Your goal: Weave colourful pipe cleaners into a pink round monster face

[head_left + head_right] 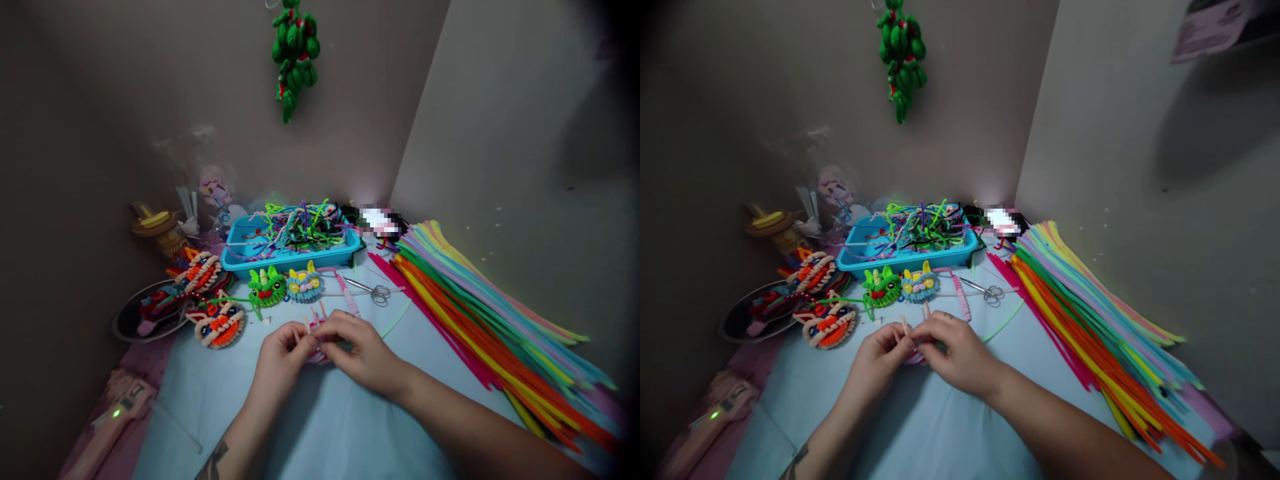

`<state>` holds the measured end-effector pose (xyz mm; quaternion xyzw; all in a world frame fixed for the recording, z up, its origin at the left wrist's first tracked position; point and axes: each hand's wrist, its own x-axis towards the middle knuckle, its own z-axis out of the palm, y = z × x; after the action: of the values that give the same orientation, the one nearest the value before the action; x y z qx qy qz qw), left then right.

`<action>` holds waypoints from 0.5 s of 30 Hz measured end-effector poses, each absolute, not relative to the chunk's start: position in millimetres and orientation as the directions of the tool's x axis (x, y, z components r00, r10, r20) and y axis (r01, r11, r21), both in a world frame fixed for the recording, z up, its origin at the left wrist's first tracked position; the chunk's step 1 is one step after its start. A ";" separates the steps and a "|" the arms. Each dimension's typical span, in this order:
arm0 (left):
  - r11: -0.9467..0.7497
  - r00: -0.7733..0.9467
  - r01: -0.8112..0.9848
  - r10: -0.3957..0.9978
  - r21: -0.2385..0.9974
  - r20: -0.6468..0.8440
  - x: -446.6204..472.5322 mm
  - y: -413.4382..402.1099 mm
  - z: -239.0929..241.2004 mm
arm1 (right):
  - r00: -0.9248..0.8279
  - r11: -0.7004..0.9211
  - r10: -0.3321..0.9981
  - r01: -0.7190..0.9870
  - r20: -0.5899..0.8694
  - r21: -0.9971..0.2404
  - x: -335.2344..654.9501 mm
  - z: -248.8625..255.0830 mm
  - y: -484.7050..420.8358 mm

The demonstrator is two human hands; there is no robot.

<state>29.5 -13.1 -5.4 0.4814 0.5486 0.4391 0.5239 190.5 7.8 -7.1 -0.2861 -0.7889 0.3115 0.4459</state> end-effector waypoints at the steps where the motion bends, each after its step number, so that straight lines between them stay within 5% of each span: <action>1: 0.138 0.000 0.099 0.990 0.986 -0.138 29.5 -13.3 -5.4 | -0.440 0.645 0.728 0.175 0.527 -0.744 190.2 -7.3 7.9; 15: 0.157 0.092 -0.007 0.983 0.988 -0.156 28.1 -13.0 4.3 | -0.357 0.716 0.694 0.248 0.625 -0.653 194.2 -17.8 12.0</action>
<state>28.1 -13.0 4.3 0.4779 0.5109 0.4394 0.5635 194.2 12.0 -17.8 -0.2978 -0.7905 0.2312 0.4827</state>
